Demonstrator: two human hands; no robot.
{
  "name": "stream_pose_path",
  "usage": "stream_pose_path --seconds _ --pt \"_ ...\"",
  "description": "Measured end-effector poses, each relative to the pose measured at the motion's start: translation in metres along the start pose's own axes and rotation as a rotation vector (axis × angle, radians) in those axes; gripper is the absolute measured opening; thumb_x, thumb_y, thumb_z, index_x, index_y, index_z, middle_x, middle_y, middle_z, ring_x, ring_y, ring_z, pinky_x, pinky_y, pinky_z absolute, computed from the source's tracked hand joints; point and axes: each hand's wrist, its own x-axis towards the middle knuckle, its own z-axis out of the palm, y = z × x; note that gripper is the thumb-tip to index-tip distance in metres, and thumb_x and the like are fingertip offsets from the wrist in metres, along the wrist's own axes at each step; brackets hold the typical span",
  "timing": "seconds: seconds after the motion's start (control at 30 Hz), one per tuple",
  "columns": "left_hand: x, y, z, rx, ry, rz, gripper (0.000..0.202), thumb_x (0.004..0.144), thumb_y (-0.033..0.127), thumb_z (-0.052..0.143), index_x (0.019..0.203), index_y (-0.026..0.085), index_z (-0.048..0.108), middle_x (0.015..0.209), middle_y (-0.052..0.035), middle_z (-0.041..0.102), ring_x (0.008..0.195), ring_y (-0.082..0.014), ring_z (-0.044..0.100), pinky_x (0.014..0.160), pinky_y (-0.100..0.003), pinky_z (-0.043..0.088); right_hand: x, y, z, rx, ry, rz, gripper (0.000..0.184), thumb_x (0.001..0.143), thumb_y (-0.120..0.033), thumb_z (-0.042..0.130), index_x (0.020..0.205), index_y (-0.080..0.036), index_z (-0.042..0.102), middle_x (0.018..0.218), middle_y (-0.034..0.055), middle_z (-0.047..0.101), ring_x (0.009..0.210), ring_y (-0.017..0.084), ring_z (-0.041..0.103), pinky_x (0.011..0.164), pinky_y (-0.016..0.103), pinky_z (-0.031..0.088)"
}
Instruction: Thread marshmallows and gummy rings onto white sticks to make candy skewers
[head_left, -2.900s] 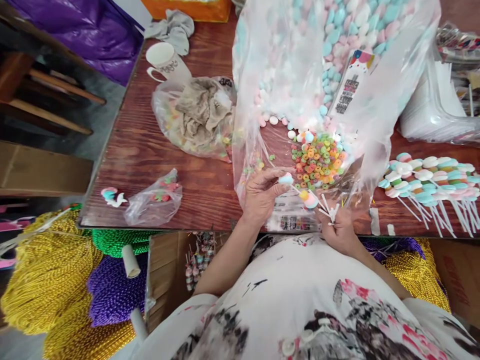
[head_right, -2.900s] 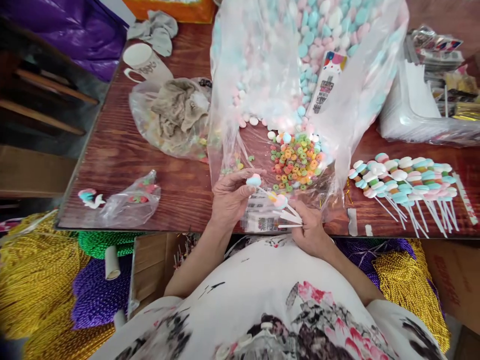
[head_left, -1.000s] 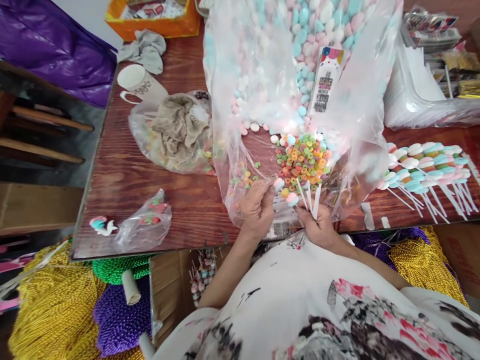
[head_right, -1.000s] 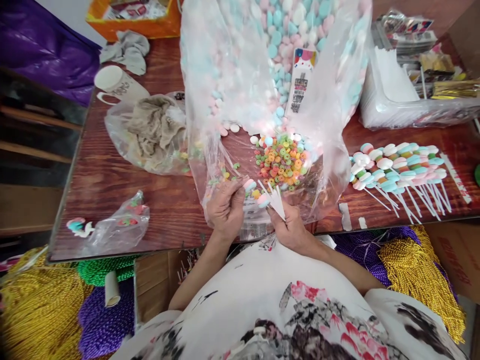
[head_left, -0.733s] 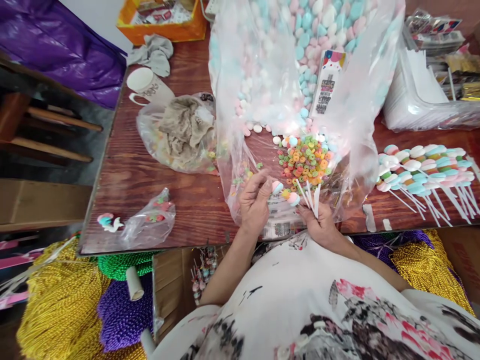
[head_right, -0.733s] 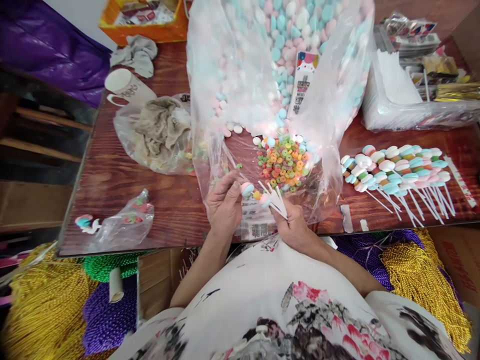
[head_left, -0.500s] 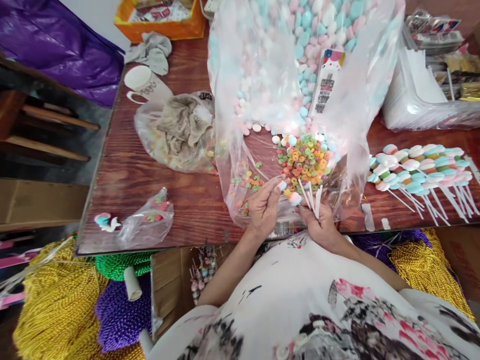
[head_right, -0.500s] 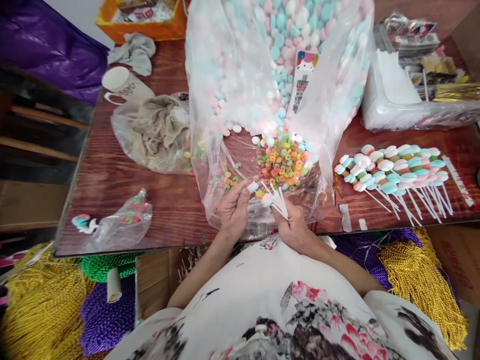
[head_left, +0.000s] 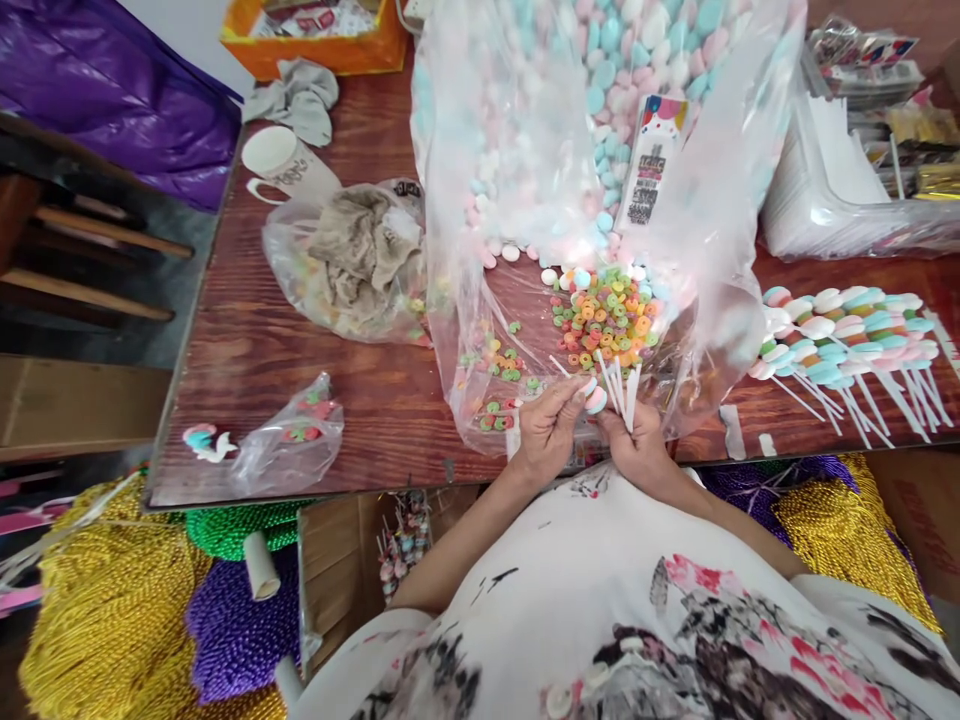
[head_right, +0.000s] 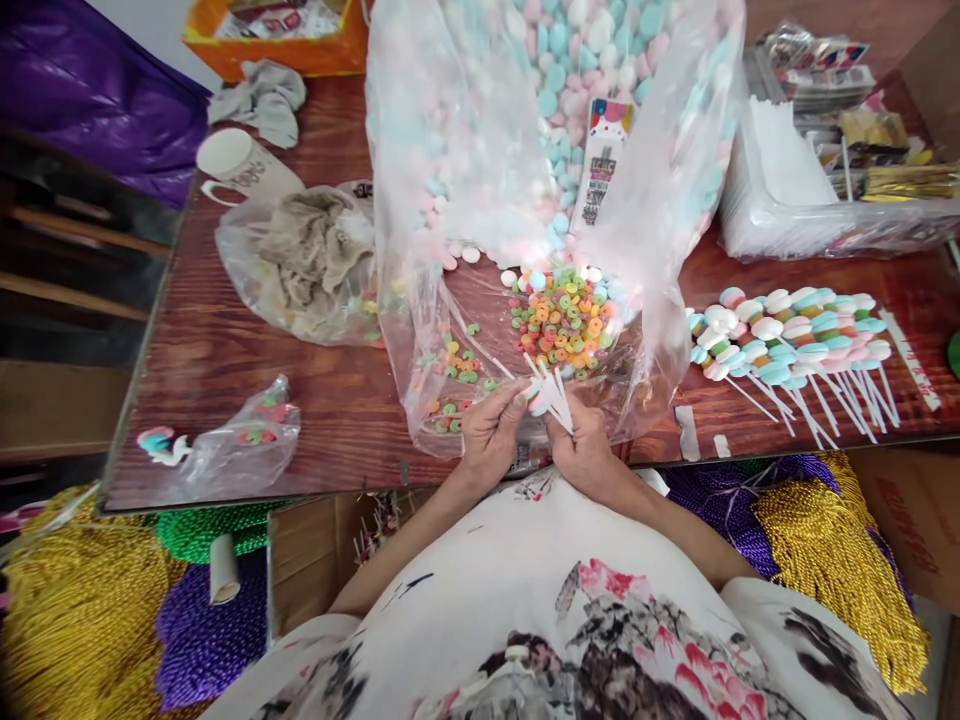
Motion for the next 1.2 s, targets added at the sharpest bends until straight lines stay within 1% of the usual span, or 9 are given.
stream_pose_path --seconds 0.23,0.33,0.4,0.47,0.57,0.63,0.8,0.97,1.2 --pt "0.005 0.004 -0.010 -0.072 0.028 -0.094 0.024 0.092 0.036 0.062 0.109 0.025 0.074 0.108 -0.0053 0.076 0.098 -0.0193 0.072 0.092 -0.038 0.058 0.010 -0.006 -0.014 -0.058 -0.048 0.029 0.023 0.091 -0.023 0.052 0.069 -0.019 0.056 0.058 -0.0043 0.050 0.053 0.011 0.045 0.055 0.025 0.037" --pt "0.020 0.008 -0.028 -0.118 0.121 -0.117 0.032 0.093 0.039 0.060 0.122 0.027 0.066 0.113 -0.0048 0.073 0.086 -0.0170 0.072 0.076 -0.034 0.061 0.009 -0.003 -0.031 0.010 0.077 0.096 0.029 0.091 -0.024 0.052 0.062 -0.019 0.052 0.056 -0.0039 0.049 0.050 0.010 0.043 0.051 0.024 0.034" --pt "0.036 0.009 -0.039 0.012 0.128 -0.084 0.027 0.092 0.036 0.061 0.116 0.025 0.068 0.106 -0.0036 0.073 0.077 -0.0147 0.070 0.070 -0.031 0.059 0.006 0.001 -0.041 0.076 0.164 0.135 0.032 0.092 -0.027 0.053 0.061 -0.019 0.050 0.055 -0.0039 0.047 0.049 0.010 0.040 0.049 0.024 0.031" --pt "0.052 0.007 -0.043 0.269 -0.019 -0.023 0.016 0.089 0.030 0.064 0.100 0.022 0.073 0.093 -0.0031 0.072 0.076 -0.0147 0.066 0.073 -0.031 0.055 0.004 0.005 -0.046 0.112 0.199 0.149 0.032 0.092 -0.028 0.054 0.062 -0.019 0.050 0.055 -0.0040 0.045 0.049 0.009 0.039 0.048 0.024 0.030" --pt "0.070 -0.002 -0.035 0.646 -0.347 0.046 0.011 0.086 0.020 0.062 0.088 0.020 0.074 0.083 -0.0042 0.067 0.078 -0.0174 0.062 0.077 -0.033 0.050 0.001 0.009 -0.045 0.102 0.190 0.133 0.031 0.092 -0.028 0.055 0.063 -0.019 0.051 0.056 -0.0039 0.046 0.050 0.009 0.039 0.049 0.024 0.030" --pt "0.076 -0.008 -0.027 0.792 -0.449 0.059 0.012 0.085 0.017 0.060 0.086 0.019 0.072 0.085 -0.0057 0.064 0.080 -0.0189 0.060 0.075 -0.033 0.049 0.000 0.010 -0.043 0.079 0.177 0.110 0.031 0.092 -0.028 0.055 0.063 -0.019 0.051 0.056 -0.0038 0.046 0.051 0.010 0.040 0.050 0.025 0.031" --pt "0.071 -0.013 -0.027 0.768 -0.398 0.132 0.011 0.079 0.012 0.059 0.077 0.017 0.069 0.082 -0.0059 0.067 0.082 -0.0199 0.061 0.079 -0.034 0.048 0.000 0.010 -0.044 0.044 0.153 0.093 0.031 0.093 -0.028 0.053 0.063 -0.019 0.050 0.056 -0.0041 0.046 0.051 0.010 0.040 0.051 0.025 0.033" --pt "0.059 -0.014 -0.038 0.438 -0.300 -0.018 0.015 0.079 0.014 0.057 0.082 0.018 0.071 0.073 -0.0013 0.072 0.065 -0.0144 0.064 0.065 -0.026 0.049 -0.002 0.009 -0.046 -0.032 0.128 0.056 0.029 0.094 -0.027 0.051 0.066 -0.019 0.050 0.057 -0.0039 0.048 0.052 0.011 0.043 0.052 0.025 0.036" --pt "0.061 -0.011 -0.041 0.619 -0.356 0.063 0.014 0.085 0.021 0.060 0.092 0.019 0.073 0.083 -0.0047 0.071 0.076 -0.0177 0.064 0.072 -0.031 0.048 -0.002 0.010 -0.045 -0.072 0.113 0.036 0.027 0.093 -0.027 0.050 0.067 -0.020 0.049 0.058 -0.0037 0.048 0.053 0.011 0.043 0.053 0.025 0.035"
